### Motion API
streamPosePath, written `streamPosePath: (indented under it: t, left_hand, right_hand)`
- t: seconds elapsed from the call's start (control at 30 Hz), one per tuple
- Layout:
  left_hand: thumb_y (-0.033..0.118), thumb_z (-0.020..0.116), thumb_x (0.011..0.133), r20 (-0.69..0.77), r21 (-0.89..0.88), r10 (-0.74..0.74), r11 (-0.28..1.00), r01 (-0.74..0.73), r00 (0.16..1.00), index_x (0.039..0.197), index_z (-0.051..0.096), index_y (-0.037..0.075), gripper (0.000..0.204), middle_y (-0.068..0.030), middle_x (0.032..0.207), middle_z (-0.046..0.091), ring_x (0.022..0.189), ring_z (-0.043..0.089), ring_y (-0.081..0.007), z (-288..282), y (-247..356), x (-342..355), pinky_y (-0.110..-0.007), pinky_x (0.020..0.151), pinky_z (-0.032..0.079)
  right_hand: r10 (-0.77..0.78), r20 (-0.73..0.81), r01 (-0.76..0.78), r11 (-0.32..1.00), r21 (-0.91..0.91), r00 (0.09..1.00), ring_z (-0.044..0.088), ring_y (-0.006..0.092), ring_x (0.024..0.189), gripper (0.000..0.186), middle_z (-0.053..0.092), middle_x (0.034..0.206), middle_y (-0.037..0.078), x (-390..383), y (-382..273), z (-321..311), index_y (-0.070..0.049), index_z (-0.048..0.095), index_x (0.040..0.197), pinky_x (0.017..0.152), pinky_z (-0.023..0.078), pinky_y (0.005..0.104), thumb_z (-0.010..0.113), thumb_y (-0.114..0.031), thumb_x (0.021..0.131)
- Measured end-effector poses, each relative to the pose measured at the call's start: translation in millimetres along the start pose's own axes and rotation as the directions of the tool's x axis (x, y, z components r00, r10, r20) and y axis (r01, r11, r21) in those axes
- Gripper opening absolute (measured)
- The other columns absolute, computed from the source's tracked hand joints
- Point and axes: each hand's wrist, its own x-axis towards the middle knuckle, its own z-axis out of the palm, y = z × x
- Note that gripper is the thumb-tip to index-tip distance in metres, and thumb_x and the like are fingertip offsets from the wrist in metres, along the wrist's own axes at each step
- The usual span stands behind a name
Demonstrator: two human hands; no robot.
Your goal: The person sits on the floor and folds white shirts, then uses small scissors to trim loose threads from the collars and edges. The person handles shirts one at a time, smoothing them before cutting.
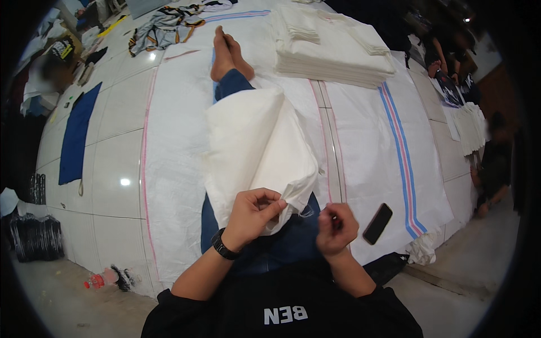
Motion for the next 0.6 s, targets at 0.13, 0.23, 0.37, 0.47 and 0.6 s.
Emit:
streamPosePath:
  t: [0.13,0.23,0.37,0.47,0.6]
  left_hand:
    - [0.007,0.08,0.096,0.108,-0.123,0.036,0.992,-0.022,0.994,0.1,0.076,-0.004,0.012,-0.0057,0.089,0.076,0.078,0.07,-0.0101,-18,5,0,-0.024,0.072,0.057]
    - [0.006,0.08,0.095,0.139,-0.12,0.064,0.992,-0.047,0.988,0.095,0.077,-0.002,0.009,-0.0063,0.093,0.077,0.088,0.072,-0.0115,-23,6,-2,-0.027,0.08,0.058]
    - [0.006,0.077,0.097,0.033,-0.017,0.372,0.928,-0.372,0.928,0.102,0.075,-0.002,0.009,-0.0072,0.104,0.075,0.095,0.07,-0.0109,-20,8,-2,-0.028,0.086,0.056]
    - [0.005,0.07,0.101,-0.02,-0.013,0.437,0.899,-0.437,0.899,0.114,0.069,0.0,0.014,-0.0045,0.103,0.071,0.09,0.066,-0.0097,-30,18,6,-0.027,0.084,0.053]
    - [0.004,0.061,0.105,-0.124,0.044,0.375,0.927,-0.373,0.919,0.125,0.059,0.002,0.02,0.0013,0.092,0.064,0.079,0.058,-0.0074,-67,32,21,-0.024,0.075,0.047]
  right_hand:
    - [-0.122,0.024,0.123,0.99,-0.071,0.992,0.047,0.0122,0.056,0.064,0.064,0.092,0.009,9,-25,24,0.0,0.063,0.119,0.047,0.039,0.0262,0.09,-0.047,0.085]
    - [-0.138,0.041,0.141,0.986,-0.083,0.99,0.056,0.0145,0.061,0.073,0.065,0.106,0.014,22,-29,33,-0.001,0.062,0.122,0.049,0.043,0.0271,0.095,-0.049,0.077]
    - [0.07,0.288,-0.041,0.994,-0.104,0.955,0.073,0.0194,0.077,0.054,0.072,0.107,0.016,30,-26,44,0.0,0.065,0.121,0.058,0.054,0.0285,0.093,-0.017,0.078]
    - [0.254,0.362,-0.306,0.948,0.091,0.897,0.068,0.0126,0.067,0.034,0.072,0.089,0.01,32,-22,43,0.002,0.069,0.113,0.056,0.051,0.0259,0.085,-0.008,0.085]
    - [0.675,0.568,-0.873,0.262,0.411,0.47,0.048,0.0031,0.058,0.006,0.062,0.079,-0.004,41,-9,42,-0.002,0.071,0.105,0.047,0.037,0.0231,0.071,-0.008,0.101]
